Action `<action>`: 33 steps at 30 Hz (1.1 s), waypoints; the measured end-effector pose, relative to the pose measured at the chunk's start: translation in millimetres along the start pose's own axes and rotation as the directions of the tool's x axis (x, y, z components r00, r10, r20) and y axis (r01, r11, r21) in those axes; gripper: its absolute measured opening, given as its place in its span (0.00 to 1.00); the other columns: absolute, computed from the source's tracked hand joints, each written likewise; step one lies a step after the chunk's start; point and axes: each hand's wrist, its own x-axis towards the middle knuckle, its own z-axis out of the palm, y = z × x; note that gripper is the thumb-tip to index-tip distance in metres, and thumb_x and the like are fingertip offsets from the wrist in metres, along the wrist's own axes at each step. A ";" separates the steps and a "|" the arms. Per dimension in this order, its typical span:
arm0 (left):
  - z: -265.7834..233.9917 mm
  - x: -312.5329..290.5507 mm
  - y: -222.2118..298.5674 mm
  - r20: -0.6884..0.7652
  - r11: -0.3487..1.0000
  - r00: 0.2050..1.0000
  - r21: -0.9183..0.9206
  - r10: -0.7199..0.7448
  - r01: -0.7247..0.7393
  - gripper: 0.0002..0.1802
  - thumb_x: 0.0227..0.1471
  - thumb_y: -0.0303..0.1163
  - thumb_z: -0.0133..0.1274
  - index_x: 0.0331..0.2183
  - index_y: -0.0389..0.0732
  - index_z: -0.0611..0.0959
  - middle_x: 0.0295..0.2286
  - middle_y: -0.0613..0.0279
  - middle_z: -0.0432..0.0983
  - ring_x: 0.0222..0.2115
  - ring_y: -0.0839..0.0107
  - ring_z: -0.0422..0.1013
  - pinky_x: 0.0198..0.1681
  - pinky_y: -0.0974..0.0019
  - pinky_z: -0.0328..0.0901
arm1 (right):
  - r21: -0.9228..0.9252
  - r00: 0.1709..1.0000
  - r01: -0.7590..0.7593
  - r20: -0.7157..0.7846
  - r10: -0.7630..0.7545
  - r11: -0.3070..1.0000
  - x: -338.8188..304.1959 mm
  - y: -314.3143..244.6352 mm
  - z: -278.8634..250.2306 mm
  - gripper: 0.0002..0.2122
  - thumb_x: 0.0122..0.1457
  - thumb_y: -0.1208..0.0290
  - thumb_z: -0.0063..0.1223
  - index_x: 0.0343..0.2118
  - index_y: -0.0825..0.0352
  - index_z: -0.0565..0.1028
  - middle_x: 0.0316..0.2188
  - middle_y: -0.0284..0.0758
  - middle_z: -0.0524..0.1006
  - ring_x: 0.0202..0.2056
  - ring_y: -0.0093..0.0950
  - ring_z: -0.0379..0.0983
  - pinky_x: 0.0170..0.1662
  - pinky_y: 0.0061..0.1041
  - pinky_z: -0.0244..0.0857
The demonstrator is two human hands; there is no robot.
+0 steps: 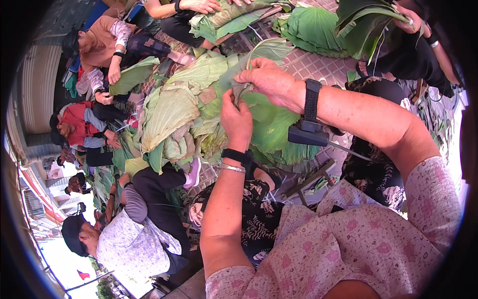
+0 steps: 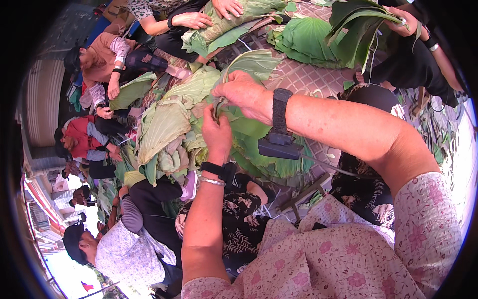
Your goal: The person picks up, unfolds, and smooths large green leaves from a pile on the ground by hand, working alongside several other people.
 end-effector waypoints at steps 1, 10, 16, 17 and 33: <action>-0.7 0.5 0.0 0.018 0.999 0.999 -0.043 -0.029 0.030 0.18 0.50 0.24 0.49 0.45 0.32 0.72 0.33 0.49 0.75 0.34 0.62 0.71 0.39 0.64 0.65 | 0.009 1.000 -0.010 -0.003 0.010 1.000 1.0 -3.3 -2.4 0.10 0.52 0.77 0.58 0.34 0.67 0.68 0.30 0.33 0.74 0.32 0.23 0.71 0.35 0.23 0.66; -10.8 4.6 -27.4 0.214 0.908 0.956 -0.326 -0.201 0.264 0.13 0.52 0.21 0.42 0.40 0.33 0.77 0.24 0.64 0.73 0.22 0.79 0.66 0.27 0.72 0.62 | -0.022 0.999 0.000 -0.036 -0.001 1.000 9.5 -30.1 -18.1 0.10 0.51 0.75 0.58 0.33 0.67 0.68 0.29 0.31 0.73 0.33 0.22 0.70 0.38 0.24 0.66; -23.3 4.3 -25.9 0.245 0.882 0.937 -0.343 -0.248 0.323 0.11 0.55 0.24 0.42 0.39 0.34 0.77 0.25 0.67 0.73 0.24 0.82 0.64 0.27 0.75 0.61 | 0.056 0.999 -0.019 -0.027 0.020 0.998 20.4 -30.5 -30.3 0.04 0.54 0.77 0.54 0.31 0.71 0.72 0.30 0.34 0.75 0.35 0.26 0.73 0.41 0.27 0.70; -25.8 4.8 -24.0 0.272 0.881 0.924 -0.316 -0.270 0.351 0.11 0.56 0.25 0.43 0.39 0.34 0.77 0.26 0.68 0.73 0.25 0.83 0.64 0.28 0.76 0.61 | 0.062 0.999 -0.021 -0.041 0.023 0.998 22.9 -31.9 -32.5 0.04 0.54 0.77 0.53 0.32 0.71 0.73 0.31 0.35 0.75 0.36 0.26 0.73 0.42 0.28 0.71; -52.1 6.9 -24.9 0.419 0.716 0.832 -0.447 -0.363 0.537 0.09 0.54 0.29 0.53 0.35 0.32 0.81 0.26 0.71 0.75 0.23 0.86 0.66 0.27 0.80 0.61 | 0.129 1.000 -0.018 0.002 0.018 0.991 27.9 -34.2 -51.3 0.05 0.57 0.77 0.49 0.35 0.71 0.73 0.33 0.35 0.75 0.38 0.27 0.73 0.45 0.28 0.70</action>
